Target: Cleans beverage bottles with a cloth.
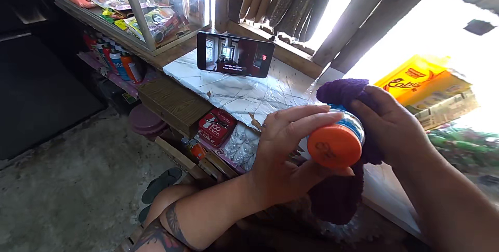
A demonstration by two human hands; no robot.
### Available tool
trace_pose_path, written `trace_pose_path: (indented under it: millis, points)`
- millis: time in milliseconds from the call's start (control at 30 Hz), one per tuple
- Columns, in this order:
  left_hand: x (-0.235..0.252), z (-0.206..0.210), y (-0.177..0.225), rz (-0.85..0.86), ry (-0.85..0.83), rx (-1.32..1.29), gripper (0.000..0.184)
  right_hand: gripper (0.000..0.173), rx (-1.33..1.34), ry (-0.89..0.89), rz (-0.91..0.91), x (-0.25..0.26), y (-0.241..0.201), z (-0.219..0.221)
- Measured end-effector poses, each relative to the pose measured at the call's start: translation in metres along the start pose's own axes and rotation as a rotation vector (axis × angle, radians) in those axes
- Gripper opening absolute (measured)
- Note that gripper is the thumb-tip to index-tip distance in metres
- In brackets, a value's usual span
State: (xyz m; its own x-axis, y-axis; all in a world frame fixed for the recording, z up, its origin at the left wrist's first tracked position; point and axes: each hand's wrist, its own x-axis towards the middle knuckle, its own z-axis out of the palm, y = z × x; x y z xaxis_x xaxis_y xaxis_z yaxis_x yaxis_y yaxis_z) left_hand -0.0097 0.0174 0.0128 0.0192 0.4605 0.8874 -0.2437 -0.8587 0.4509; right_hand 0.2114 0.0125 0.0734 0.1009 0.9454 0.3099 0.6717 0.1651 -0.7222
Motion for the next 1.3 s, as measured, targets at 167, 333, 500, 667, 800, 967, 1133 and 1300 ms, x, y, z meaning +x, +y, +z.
trace_pose_path:
  millis: [167, 333, 500, 667, 800, 967, 1133, 1300]
  points:
    - [-0.004, 0.001, 0.001, -0.079, -0.050, -0.107, 0.056, 0.038, -0.045, 0.018, -0.095, -0.002, 0.002, 0.003]
    - [-0.013, 0.010, 0.002, -0.045, -0.037, -0.218, 0.052, 0.039, -0.077, -0.045, -0.204, -0.007, -0.003, 0.005]
    - [-0.018, 0.014, 0.004, -0.022, -0.048, -0.227, 0.049, 0.036, -0.062, -0.076, -0.419, -0.012, -0.005, 0.008]
    - [-0.018, 0.014, 0.005, -0.023, -0.044, -0.229, 0.048, 0.036, -0.078, -0.099, -0.549, -0.011, -0.004, 0.007]
    - [-0.017, 0.014, 0.004, -0.043, -0.052, -0.248, 0.046, 0.038, -0.112, -0.083, -0.453, -0.009, -0.004, 0.006]
    - [-0.015, 0.012, 0.005, -0.047, -0.069, -0.255, 0.046, 0.034, -0.082, -0.082, -0.321, -0.001, -0.001, 0.001]
    - [-0.014, 0.011, 0.005, -0.056, -0.068, -0.257, 0.045, 0.032, -0.121, -0.041, -0.155, 0.005, 0.000, -0.004]
    - [-0.013, 0.010, 0.006, -0.069, -0.067, -0.264, 0.044, 0.033, -0.230, 0.005, -0.091, 0.004, 0.000, -0.005]
